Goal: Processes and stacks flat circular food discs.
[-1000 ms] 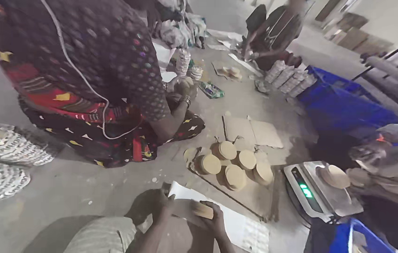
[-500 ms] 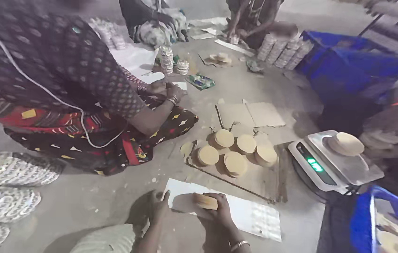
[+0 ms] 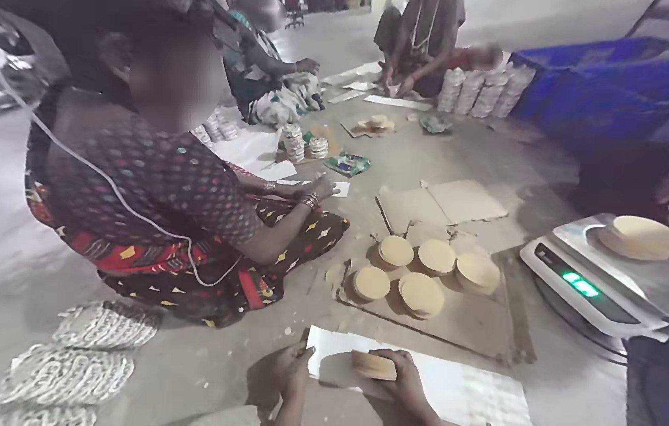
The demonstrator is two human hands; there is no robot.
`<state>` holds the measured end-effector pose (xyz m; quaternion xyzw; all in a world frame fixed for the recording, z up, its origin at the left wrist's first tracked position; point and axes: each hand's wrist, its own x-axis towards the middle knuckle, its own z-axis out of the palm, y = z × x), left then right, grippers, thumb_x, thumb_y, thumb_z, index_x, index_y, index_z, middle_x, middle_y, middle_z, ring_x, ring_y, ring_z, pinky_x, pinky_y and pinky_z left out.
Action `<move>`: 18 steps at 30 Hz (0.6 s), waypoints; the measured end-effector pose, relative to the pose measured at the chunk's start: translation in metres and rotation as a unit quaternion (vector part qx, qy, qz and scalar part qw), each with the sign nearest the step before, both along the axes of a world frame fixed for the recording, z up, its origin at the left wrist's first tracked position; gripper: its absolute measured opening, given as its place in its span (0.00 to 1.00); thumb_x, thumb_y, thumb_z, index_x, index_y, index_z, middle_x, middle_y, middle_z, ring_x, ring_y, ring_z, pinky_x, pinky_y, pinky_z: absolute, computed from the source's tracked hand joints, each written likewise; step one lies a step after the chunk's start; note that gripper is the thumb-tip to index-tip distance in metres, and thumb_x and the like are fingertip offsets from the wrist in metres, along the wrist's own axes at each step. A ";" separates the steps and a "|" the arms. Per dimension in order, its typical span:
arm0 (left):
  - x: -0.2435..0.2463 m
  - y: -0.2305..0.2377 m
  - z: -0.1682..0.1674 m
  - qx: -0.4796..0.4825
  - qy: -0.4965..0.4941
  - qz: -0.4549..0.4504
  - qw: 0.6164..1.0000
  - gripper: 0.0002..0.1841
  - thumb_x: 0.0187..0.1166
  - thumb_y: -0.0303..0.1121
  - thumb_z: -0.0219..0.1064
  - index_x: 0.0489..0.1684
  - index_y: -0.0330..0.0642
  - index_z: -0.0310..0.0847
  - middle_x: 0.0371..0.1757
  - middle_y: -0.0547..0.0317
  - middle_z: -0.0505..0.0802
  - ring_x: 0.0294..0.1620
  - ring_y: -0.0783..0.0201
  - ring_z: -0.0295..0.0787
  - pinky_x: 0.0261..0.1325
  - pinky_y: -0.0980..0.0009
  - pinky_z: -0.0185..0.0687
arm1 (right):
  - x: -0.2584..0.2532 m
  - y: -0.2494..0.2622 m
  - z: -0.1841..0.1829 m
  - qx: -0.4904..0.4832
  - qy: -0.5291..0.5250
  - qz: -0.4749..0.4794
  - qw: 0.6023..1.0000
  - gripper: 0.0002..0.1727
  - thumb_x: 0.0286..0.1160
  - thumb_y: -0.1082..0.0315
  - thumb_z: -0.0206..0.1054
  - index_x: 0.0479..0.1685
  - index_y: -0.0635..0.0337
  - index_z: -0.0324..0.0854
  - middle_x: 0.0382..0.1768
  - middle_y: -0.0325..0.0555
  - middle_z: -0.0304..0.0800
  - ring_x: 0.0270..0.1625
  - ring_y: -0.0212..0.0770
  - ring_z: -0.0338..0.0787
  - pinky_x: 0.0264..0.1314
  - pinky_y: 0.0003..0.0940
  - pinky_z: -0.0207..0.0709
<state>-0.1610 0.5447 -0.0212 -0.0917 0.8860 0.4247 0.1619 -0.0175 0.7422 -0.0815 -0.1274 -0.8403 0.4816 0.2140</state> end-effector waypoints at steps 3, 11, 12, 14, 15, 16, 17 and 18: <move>0.005 0.003 0.008 0.055 0.018 0.018 0.998 0.11 0.77 0.29 0.75 0.48 0.28 0.91 0.47 0.39 0.95 0.53 0.51 0.91 0.65 0.52 0.81 | -0.002 0.000 0.000 0.002 0.012 0.001 1.000 0.22 0.49 0.65 0.83 0.49 0.60 0.95 0.47 0.46 0.99 0.47 0.51 0.95 0.64 0.59 0.76; 0.057 0.035 -0.015 0.516 -0.080 0.205 0.828 0.19 0.93 0.33 0.48 0.79 0.39 0.59 0.62 0.56 0.85 0.57 0.70 0.86 0.60 0.66 0.85 | -0.002 0.002 0.002 -0.015 0.002 0.008 1.000 0.23 0.47 0.67 0.84 0.49 0.62 0.95 0.48 0.48 0.99 0.48 0.53 0.95 0.64 0.61 0.75; 0.060 0.036 -0.019 0.516 -0.090 0.213 0.825 0.25 0.93 0.32 0.50 0.86 0.39 0.53 0.69 0.51 0.81 0.62 0.66 0.83 0.64 0.63 0.83 | -0.002 0.002 0.002 -0.017 0.005 0.009 1.000 0.23 0.47 0.68 0.84 0.49 0.62 0.95 0.48 0.48 0.99 0.48 0.53 0.95 0.65 0.61 0.75; 0.063 0.037 -0.017 0.484 -0.108 0.203 0.844 0.25 0.93 0.31 0.50 0.87 0.35 0.51 0.74 0.46 0.77 0.65 0.64 0.80 0.66 0.63 0.80 | -0.001 0.001 0.002 -0.016 0.009 0.010 1.000 0.23 0.48 0.67 0.84 0.50 0.61 0.94 0.48 0.47 0.99 0.48 0.51 0.95 0.65 0.61 0.75; 0.064 0.038 -0.016 0.468 -0.110 0.192 0.856 0.23 0.94 0.33 0.48 0.84 0.34 0.55 0.71 0.47 0.79 0.63 0.65 0.81 0.65 0.64 0.81 | -0.001 0.001 0.002 -0.014 0.012 0.009 1.000 0.22 0.48 0.67 0.83 0.50 0.61 0.95 0.48 0.46 0.99 0.48 0.50 0.95 0.65 0.60 0.75; 0.063 0.040 -0.016 0.451 -0.099 0.181 0.868 0.22 0.95 0.37 0.46 0.81 0.35 0.61 0.67 0.49 0.83 0.61 0.67 0.85 0.63 0.65 0.84 | -0.001 0.001 0.002 -0.014 0.011 0.008 1.000 0.22 0.49 0.66 0.83 0.50 0.60 0.95 0.47 0.45 0.99 0.47 0.50 0.95 0.65 0.60 0.75; 0.065 0.041 -0.013 0.436 -0.077 0.150 0.884 0.22 0.96 0.37 0.44 0.81 0.33 0.61 0.67 0.48 0.84 0.61 0.68 0.85 0.65 0.66 0.83 | -0.001 0.002 0.003 -0.017 0.008 0.007 1.000 0.22 0.49 0.66 0.84 0.50 0.59 0.95 0.47 0.45 0.99 0.47 0.50 0.95 0.65 0.60 0.75; 0.072 0.044 -0.005 0.399 -0.028 0.109 0.910 0.22 0.95 0.34 0.44 0.79 0.27 0.61 0.65 0.46 0.84 0.60 0.71 0.86 0.65 0.71 0.84 | -0.001 0.002 0.003 -0.019 0.006 0.007 1.000 0.22 0.49 0.67 0.84 0.50 0.59 0.95 0.47 0.45 0.99 0.47 0.50 0.95 0.65 0.60 0.75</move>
